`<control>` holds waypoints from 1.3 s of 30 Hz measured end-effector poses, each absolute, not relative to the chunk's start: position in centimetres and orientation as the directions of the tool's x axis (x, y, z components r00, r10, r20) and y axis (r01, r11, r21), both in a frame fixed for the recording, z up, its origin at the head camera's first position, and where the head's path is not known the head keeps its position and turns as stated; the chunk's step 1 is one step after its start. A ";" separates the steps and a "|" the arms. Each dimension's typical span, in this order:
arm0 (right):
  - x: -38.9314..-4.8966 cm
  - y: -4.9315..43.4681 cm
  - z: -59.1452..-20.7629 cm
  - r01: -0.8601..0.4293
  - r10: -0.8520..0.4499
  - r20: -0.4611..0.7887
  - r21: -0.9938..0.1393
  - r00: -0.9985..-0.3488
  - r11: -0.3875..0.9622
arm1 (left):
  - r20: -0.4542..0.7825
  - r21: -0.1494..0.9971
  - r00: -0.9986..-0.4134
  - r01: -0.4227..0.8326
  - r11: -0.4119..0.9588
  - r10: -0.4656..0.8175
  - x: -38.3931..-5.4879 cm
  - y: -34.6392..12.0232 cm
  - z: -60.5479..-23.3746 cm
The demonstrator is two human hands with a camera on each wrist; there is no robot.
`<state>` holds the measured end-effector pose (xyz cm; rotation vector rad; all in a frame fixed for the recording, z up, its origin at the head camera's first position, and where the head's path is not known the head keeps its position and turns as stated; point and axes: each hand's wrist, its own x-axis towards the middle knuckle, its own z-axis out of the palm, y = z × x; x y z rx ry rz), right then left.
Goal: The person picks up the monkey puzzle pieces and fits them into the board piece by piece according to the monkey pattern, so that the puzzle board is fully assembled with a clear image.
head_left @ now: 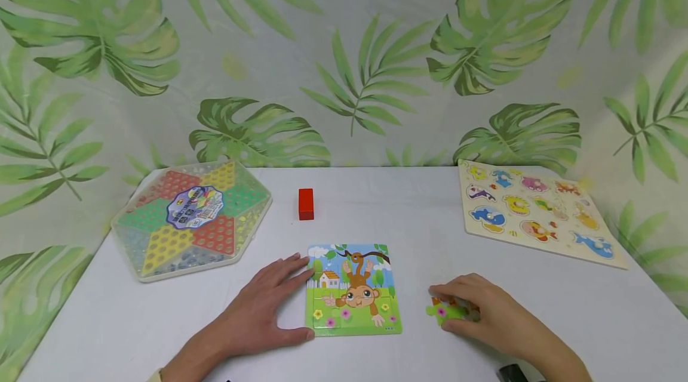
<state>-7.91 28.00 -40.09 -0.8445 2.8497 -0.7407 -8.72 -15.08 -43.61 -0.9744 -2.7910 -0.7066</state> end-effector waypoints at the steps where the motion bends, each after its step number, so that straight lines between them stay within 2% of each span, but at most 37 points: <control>1: -7.9 28.0 -40.1 -0.492 -0.531 0.059 -0.472 -0.845 0.731 | 0.244 0.393 -0.789 0.611 0.687 0.563 -8.7 -15.1 -43.6; 16: -7.8 27.4 -40.2 -0.530 -0.539 0.124 -0.462 -0.833 0.711 | 0.253 0.394 -0.789 0.613 0.685 0.560 -8.7 -15.1 -43.6; 29: -7.9 28.8 -39.6 -0.427 -0.460 0.012 -0.395 -0.888 0.813 | 0.227 0.405 -0.797 0.600 0.690 0.560 -8.8 -15.1 -43.6; 39: -7.9 28.7 -39.6 -0.448 -0.478 0.031 -0.405 -0.878 0.797 | 0.245 0.395 -0.792 0.608 0.689 0.558 -8.7 -15.0 -43.5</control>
